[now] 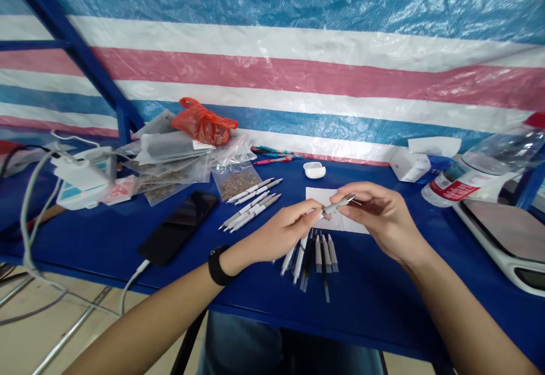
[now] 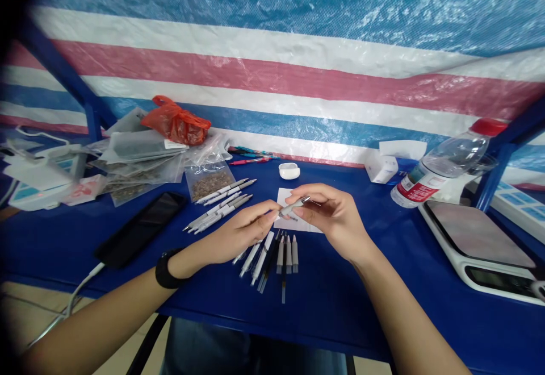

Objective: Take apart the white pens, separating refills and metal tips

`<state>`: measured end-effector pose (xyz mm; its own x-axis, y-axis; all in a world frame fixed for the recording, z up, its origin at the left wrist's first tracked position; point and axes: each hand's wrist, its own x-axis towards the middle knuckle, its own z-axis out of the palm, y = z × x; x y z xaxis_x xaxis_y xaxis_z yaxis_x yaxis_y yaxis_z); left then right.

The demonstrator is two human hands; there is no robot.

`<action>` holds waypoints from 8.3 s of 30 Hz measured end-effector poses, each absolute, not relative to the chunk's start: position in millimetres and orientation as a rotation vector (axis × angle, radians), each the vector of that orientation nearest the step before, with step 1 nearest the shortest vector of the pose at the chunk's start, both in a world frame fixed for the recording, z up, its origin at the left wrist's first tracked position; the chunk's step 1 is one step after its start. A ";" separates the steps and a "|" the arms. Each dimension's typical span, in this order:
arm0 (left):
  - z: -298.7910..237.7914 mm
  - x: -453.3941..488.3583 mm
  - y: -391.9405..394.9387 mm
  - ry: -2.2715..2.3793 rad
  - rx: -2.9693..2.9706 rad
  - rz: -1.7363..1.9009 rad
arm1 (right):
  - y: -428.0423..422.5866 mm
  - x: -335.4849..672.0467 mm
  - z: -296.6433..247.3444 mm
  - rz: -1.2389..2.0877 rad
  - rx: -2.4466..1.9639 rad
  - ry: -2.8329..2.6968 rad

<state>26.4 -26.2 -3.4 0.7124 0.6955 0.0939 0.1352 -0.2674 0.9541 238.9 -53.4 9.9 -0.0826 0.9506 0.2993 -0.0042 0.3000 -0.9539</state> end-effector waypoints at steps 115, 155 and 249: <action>-10.6 25.3 -15.8 0.972 2.120 0.563 | -38.3 248.7 5.3 1.252 -1.251 -1.055; 18.9 -15.7 3.3 1.788 2.447 0.195 | -45.8 248.5 8.8 0.947 -1.597 -1.607; -22.1 24.7 -12.4 0.954 2.417 0.853 | -34.9 218.0 0.2 0.972 -1.215 -1.232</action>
